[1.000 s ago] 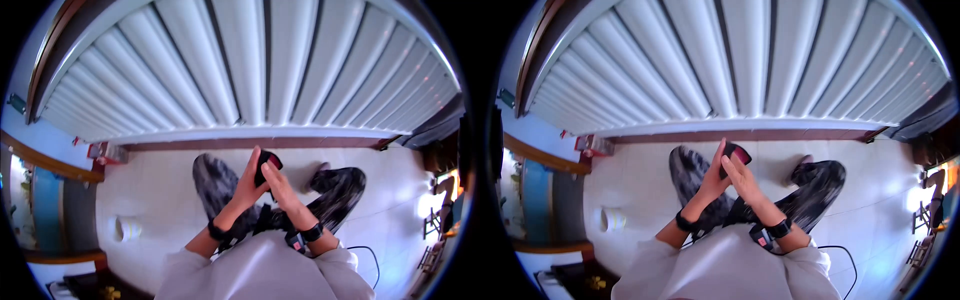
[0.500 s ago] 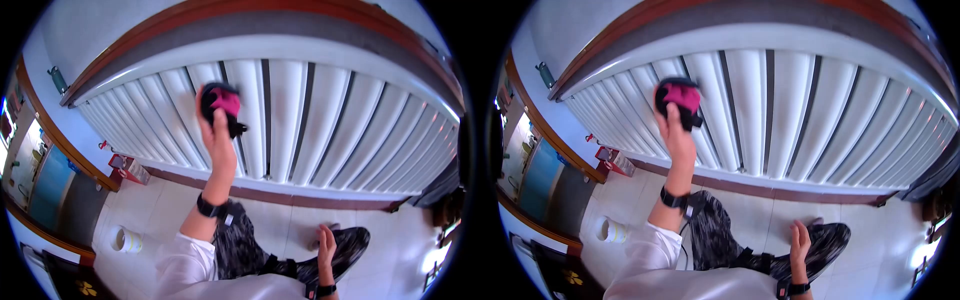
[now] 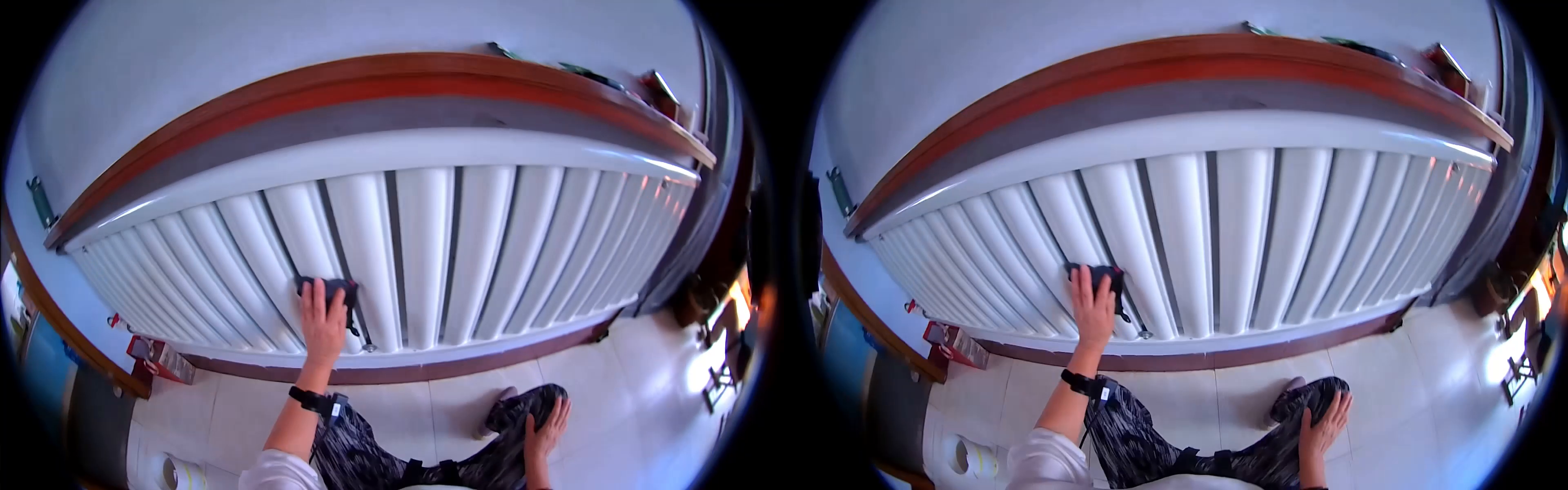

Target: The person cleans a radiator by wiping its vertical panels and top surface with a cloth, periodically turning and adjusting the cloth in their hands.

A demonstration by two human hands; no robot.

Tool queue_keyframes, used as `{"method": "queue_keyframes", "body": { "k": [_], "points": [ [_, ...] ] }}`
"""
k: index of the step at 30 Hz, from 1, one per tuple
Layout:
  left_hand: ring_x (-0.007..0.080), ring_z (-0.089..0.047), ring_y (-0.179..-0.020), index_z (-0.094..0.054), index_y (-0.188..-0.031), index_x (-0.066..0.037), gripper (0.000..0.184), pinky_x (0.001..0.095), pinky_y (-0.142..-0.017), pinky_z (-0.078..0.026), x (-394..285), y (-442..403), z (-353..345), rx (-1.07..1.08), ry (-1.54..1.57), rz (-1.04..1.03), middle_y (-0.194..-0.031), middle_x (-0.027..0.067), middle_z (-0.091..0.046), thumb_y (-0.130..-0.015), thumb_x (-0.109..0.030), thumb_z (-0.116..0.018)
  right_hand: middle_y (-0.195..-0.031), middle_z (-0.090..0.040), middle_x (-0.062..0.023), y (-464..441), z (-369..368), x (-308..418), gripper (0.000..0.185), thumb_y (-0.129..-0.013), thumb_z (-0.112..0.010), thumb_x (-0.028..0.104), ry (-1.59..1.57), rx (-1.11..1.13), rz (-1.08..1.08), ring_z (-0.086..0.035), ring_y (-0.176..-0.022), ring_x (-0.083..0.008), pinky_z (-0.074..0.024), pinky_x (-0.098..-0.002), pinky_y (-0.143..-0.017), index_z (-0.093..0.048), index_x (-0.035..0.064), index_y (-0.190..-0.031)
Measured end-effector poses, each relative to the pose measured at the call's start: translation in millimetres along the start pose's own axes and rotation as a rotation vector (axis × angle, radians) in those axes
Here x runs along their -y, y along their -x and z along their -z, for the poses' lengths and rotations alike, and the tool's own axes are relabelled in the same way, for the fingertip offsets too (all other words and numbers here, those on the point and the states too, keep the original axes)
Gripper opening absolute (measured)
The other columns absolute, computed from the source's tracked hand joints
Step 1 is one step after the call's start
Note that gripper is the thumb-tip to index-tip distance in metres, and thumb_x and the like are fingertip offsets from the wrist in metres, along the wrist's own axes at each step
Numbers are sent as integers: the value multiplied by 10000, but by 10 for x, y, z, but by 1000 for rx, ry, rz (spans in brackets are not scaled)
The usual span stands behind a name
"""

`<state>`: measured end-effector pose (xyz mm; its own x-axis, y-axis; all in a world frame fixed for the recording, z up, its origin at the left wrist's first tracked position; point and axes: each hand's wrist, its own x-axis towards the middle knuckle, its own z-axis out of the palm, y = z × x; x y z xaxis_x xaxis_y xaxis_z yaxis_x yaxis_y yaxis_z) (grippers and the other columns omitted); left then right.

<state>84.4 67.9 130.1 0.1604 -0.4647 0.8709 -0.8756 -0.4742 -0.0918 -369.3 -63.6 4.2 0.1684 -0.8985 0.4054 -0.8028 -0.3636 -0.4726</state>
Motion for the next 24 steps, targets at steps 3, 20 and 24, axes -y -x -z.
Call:
{"method": "queue_keyframes", "body": {
  "k": [3, 20, 24],
  "points": [
    [462, -297, -1280, -570, -1185, -44, 348, 522, -1019, -311, -20, -527, 162, -146, 18, 20, -1438, 241, -251, -860, -164, -596, -1461, -212, -228, -69, -24, 16, 804, -736, -662, 195, 44, 12, -25, -192, -1356, -390, -205, -486, -1074, -254, 44, -1411],
    [531, -272, -1253, -557, -1163, -68, 361, 539, -988, -331, -134, 21, -371, -229, -3, 85, -1425, 294, -212, -844, -229, -607, -1398, -355, -185, -142, -62, -92, 705, -831, -623, 405, 62, -18, 0, -364, -1267, -367, -325, -432, -1026, -339, 79, -1388],
    [544, -279, -1241, -558, -1138, -56, 321, 546, -970, -355, -354, 641, -507, -57, 48, 220, -1420, 296, -199, -847, -171, -626, -1396, -357, -185, -163, -106, -100, 708, -823, -631, 401, 68, -27, 3, -361, -1270, -366, -325, -442, -1023, -342, 83, -1386]
  ]
}}
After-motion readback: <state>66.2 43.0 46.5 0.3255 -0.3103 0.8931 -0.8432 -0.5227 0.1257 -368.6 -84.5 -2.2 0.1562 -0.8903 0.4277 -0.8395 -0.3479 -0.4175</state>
